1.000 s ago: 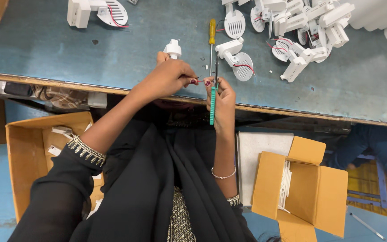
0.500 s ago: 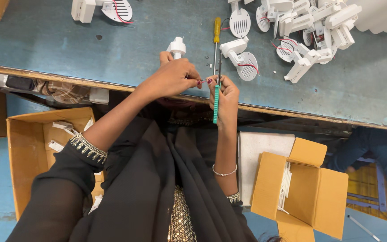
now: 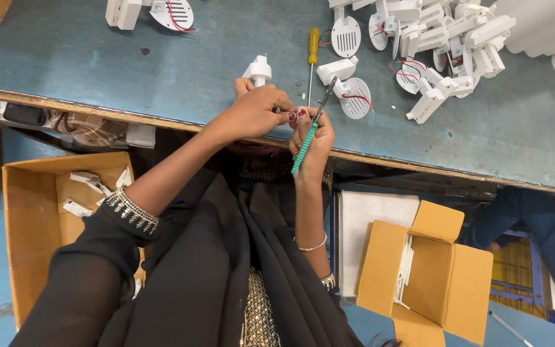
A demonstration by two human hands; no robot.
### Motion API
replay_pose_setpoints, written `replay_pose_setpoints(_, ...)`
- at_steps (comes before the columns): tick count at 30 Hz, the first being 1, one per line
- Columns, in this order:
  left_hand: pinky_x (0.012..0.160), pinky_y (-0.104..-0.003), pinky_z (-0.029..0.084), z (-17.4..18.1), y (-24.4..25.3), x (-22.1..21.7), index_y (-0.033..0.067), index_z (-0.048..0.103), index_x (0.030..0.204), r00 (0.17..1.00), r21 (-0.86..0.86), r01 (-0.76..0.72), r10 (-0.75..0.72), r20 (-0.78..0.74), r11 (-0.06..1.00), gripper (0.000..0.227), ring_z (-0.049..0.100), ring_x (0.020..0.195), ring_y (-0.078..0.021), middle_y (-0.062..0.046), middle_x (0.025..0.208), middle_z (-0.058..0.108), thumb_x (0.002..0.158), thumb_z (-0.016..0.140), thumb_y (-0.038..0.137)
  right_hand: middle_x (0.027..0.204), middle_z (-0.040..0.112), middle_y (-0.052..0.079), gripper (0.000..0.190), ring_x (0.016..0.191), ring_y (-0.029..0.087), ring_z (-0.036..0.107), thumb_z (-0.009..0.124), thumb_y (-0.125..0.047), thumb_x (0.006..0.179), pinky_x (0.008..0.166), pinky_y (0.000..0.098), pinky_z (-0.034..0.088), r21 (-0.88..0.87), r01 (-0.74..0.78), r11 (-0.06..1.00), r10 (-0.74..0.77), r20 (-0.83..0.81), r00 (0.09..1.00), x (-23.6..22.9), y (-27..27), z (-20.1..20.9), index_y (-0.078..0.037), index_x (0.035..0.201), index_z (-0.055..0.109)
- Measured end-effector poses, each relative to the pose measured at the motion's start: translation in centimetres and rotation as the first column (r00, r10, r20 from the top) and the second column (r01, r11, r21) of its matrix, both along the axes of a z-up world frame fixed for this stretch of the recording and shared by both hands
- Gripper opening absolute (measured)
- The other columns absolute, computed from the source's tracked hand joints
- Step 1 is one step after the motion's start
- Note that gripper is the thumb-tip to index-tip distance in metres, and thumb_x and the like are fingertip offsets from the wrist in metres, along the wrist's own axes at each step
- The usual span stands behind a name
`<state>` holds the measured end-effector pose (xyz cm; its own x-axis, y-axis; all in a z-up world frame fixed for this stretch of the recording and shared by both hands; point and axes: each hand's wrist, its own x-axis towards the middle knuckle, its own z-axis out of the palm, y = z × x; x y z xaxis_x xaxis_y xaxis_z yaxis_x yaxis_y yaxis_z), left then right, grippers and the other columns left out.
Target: The person uses pliers to strip and trim wires on white plastic electrical components at a workbench. They repeatedly pick up components, cut wires, and place them aside, while also handling small white plastic pieces from a cardboard box.
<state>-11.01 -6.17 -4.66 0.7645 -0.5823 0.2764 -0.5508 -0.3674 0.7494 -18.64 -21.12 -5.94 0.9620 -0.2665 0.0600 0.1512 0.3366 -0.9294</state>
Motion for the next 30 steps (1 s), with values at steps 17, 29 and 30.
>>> replay_pose_setpoints(17, 0.087, -0.040, 0.021, 0.2, 0.6, -0.6, 0.0155, 0.072, 0.096, 0.997, -0.032, 0.074, -0.075, -0.024, 0.997, 0.020, 0.050, 0.080, -0.0149, 0.000, 0.076, 0.060, 0.099, 0.061, 0.032, 0.063, 0.042, -0.006, 0.011, 0.046, 0.001, 0.032, 0.061, -0.011, 0.104, 0.038, 0.0196, 0.023, 0.037, -0.176, 0.984, 0.177, -0.024, 0.984, 0.3, -1.7, 1.4, -0.001, 0.100, 0.059)
replay_pose_setpoints(29, 0.092, -0.039, 0.022, -0.3, 1.3, -1.4, 0.0123, 0.075, 0.095, 0.996, -0.209, 0.011, 0.008, 0.093, 0.978, 0.016, 0.051, 0.082, -0.0154, 0.000, 0.081, 0.063, 0.097, 0.069, 0.026, 0.063, 0.044, -0.005, 0.014, 0.046, 0.002, 0.032, 0.062, -0.014, 0.103, 0.038, 0.0202, 0.024, 0.028, -0.119, 0.993, 0.120, -0.030, 0.992, 0.2, -0.9, 0.6, -0.001, 0.100, 0.059)
replay_pose_setpoints(30, 0.092, -0.039, 0.022, -0.4, 1.3, -1.5, 0.0120, 0.075, 0.094, 0.995, -0.218, 0.008, 0.013, 0.094, 0.976, 0.016, 0.051, 0.083, -0.0150, 0.000, 0.082, 0.063, 0.098, 0.068, 0.026, 0.063, 0.043, -0.005, 0.015, 0.046, 0.002, 0.031, 0.062, -0.015, 0.104, 0.039, 0.0202, 0.024, 0.032, -0.127, 0.991, 0.128, -0.020, 0.992, 0.2, -0.8, 0.5, -0.001, 0.100, 0.059)
